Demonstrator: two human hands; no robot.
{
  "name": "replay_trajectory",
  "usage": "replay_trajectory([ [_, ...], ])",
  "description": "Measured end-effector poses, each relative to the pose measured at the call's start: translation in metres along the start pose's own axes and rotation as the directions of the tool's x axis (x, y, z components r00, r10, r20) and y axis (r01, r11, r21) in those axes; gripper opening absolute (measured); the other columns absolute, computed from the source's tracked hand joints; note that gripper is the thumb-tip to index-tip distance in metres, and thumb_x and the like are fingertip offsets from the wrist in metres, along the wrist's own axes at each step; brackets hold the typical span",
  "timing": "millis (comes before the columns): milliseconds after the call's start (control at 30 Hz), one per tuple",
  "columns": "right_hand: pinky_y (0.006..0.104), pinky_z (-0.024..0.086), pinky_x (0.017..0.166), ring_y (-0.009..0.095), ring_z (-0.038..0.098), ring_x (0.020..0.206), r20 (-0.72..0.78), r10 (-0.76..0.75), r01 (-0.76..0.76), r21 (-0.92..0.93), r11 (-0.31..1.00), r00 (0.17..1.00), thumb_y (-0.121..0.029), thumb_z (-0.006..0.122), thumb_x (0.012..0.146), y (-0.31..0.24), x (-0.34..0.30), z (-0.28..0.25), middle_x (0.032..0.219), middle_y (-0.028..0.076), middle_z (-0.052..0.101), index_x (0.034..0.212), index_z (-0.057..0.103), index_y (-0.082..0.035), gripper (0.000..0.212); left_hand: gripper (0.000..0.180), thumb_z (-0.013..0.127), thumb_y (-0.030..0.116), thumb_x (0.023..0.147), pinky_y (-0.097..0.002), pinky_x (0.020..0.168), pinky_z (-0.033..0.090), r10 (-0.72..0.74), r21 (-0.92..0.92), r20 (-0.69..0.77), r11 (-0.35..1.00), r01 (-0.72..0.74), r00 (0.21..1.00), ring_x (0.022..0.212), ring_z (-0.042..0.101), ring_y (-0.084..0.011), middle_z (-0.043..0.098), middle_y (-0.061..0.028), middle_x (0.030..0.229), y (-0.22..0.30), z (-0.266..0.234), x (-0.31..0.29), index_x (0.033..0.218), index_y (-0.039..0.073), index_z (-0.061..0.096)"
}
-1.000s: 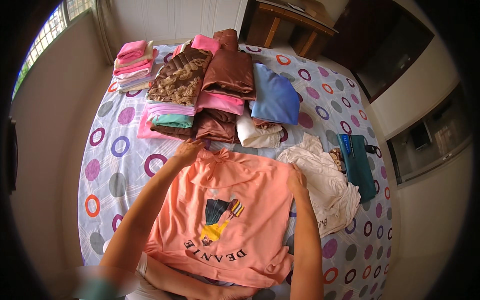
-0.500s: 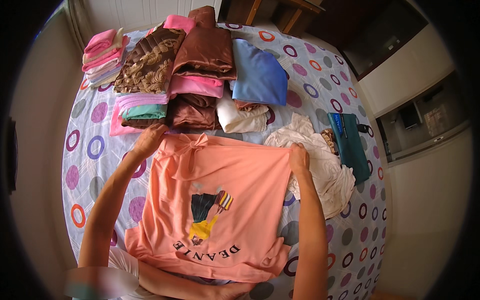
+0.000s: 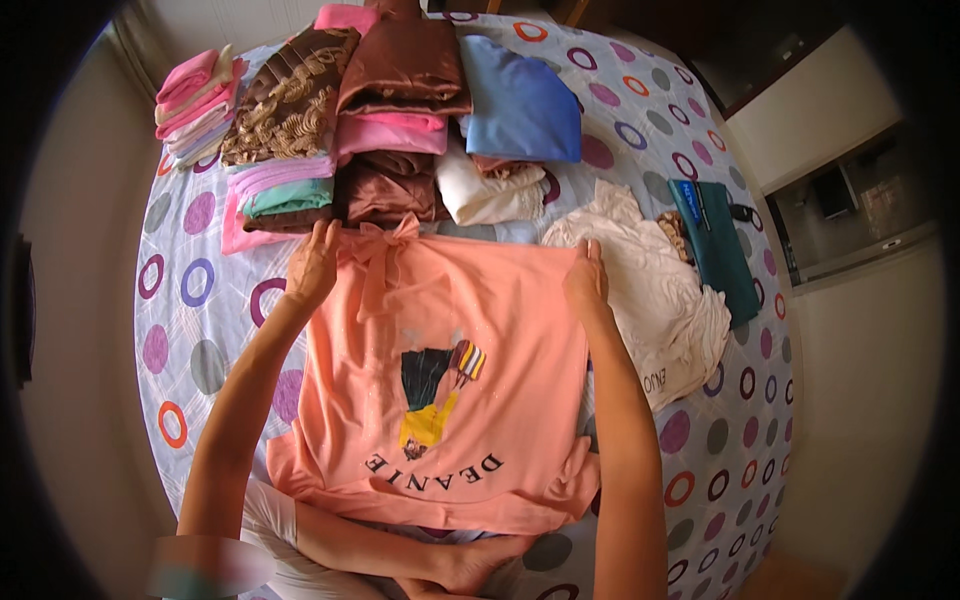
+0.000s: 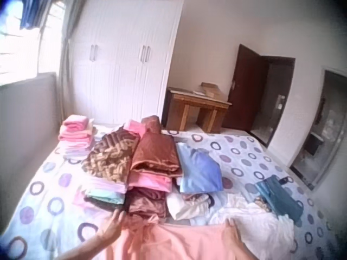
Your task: The person folds several garments one at a time, including a brown patterned item and a pink shirt, before placing them onto an existing stack of folded laundry on a bed.
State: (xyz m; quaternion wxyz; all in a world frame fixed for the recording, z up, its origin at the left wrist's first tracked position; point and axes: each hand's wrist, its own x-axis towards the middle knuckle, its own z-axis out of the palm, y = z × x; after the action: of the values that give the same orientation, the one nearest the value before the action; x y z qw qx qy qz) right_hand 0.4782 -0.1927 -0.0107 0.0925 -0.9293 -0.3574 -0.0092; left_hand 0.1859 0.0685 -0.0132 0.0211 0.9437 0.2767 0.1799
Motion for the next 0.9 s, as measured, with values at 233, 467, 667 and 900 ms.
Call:
replay_trajectory([
  [233,0.0483,0.018,0.094,0.028,0.028,0.115,-0.006,-0.377,0.372,0.170,0.912,0.926,-0.010,0.050,0.074,-0.095,-0.133,-0.023,0.123,0.015,0.030,0.119,0.036,-0.006,0.047,0.047,0.053,0.025,0.073,-0.0378,0.098,0.021,0.351,-0.217,0.196,0.926,-0.309,0.915,0.118,0.024,-0.0342,0.033,-0.0207,0.121,0.085,-0.029,-0.120,0.107,-0.006,0.045],
  [467,0.0468,0.009,0.099,0.022,0.016,0.123,0.174,-0.440,0.453,-0.041,0.891,0.881,-0.031,0.041,0.082,-0.074,-0.196,0.011,0.133,0.005,0.020,0.126,0.027,-0.012,0.050,0.070,0.039,0.052,0.075,-0.0466,0.099,0.007,0.111,-0.199,0.334,0.979,-0.045,0.936,0.124,0.013,-0.0264,0.016,-0.0101,0.134,0.077,-0.030,-0.173,0.127,0.009,0.024],
  [667,0.0492,0.008,0.097,0.027,0.022,0.120,0.019,0.006,0.000,-0.281,0.960,1.000,-0.017,0.045,0.078,0.033,-0.196,-0.029,0.126,0.011,0.031,0.117,0.039,-0.008,0.041,0.064,0.052,0.029,0.075,-0.0449,0.100,0.007,-0.102,0.195,0.305,0.980,0.043,0.947,0.124,0.011,-0.0284,0.019,-0.0145,0.132,0.029,-0.059,-0.183,0.125,0.002,0.024],
  [900,0.0353,0.042,0.072,0.029,0.053,0.083,0.154,-0.104,0.046,0.342,0.939,0.983,-0.010,0.054,0.070,-0.009,-0.288,-0.059,0.089,0.017,0.054,0.088,0.056,-0.001,0.020,0.034,0.061,0.031,0.067,-0.0389,0.077,0.039,0.124,-0.247,0.557,0.969,0.021,0.821,0.090,0.049,-0.0257,0.054,-0.0099,0.088,0.115,-0.101,-0.219,0.087,0.005,0.054],
])
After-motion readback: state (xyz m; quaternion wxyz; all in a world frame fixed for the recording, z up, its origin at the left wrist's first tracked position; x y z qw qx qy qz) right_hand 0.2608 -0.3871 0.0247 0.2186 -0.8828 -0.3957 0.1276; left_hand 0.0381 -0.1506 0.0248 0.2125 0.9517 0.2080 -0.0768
